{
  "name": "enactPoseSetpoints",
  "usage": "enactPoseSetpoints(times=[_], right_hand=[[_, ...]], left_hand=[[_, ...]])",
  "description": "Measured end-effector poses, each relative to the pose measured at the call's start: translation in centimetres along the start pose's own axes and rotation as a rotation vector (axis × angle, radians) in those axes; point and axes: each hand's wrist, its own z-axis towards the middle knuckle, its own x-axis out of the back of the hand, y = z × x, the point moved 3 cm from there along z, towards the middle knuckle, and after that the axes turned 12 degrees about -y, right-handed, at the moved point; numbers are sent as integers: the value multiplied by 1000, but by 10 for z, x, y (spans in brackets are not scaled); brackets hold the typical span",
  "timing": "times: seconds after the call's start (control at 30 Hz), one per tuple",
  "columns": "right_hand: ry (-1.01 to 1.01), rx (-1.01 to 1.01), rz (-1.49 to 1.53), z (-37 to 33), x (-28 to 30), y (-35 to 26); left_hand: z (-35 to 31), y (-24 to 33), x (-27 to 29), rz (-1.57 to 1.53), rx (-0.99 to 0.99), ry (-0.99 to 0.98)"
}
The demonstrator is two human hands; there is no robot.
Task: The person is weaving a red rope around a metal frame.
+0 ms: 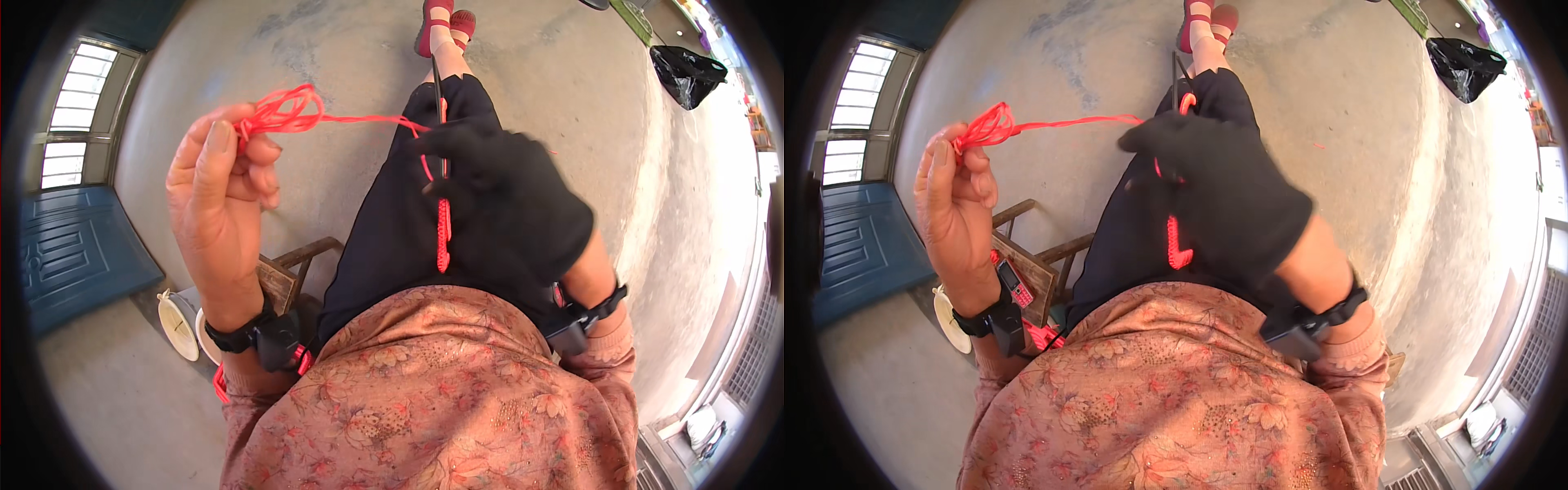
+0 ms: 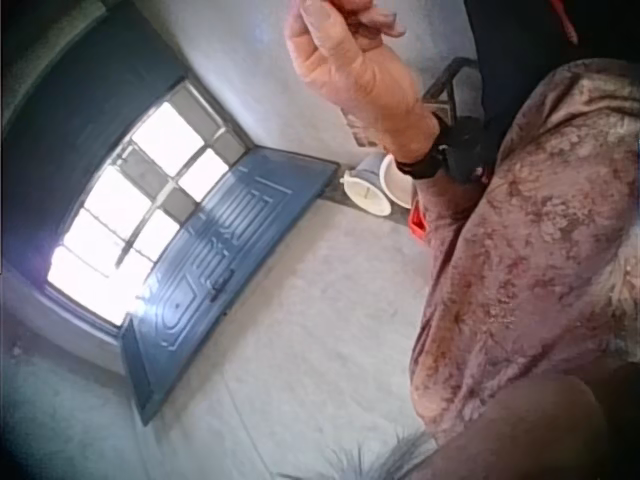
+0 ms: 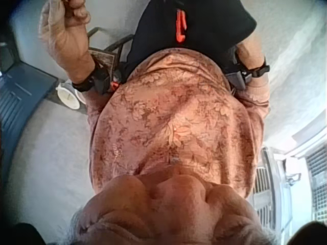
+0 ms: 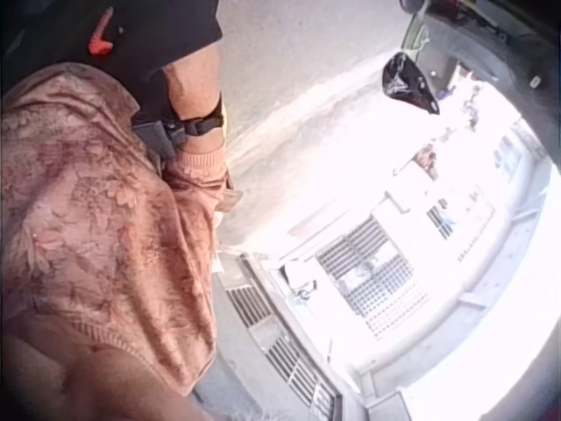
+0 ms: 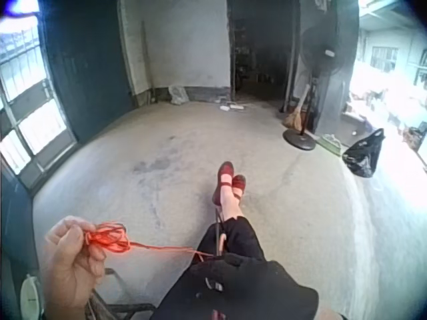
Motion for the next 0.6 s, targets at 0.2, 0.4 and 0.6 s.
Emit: enactPoseSetpoints(times=[0.2,0.4,0.6], right_hand=[[314,136,438,4,26,-15],[248,317,-291,18,23,-25],[482,-112,731,7,15,44]], left_hand=[[-4,-13,-33,58,212,-247],[-5,-26,-56,-30,278,-332],[-8,-95,-60,148,352,-398]])
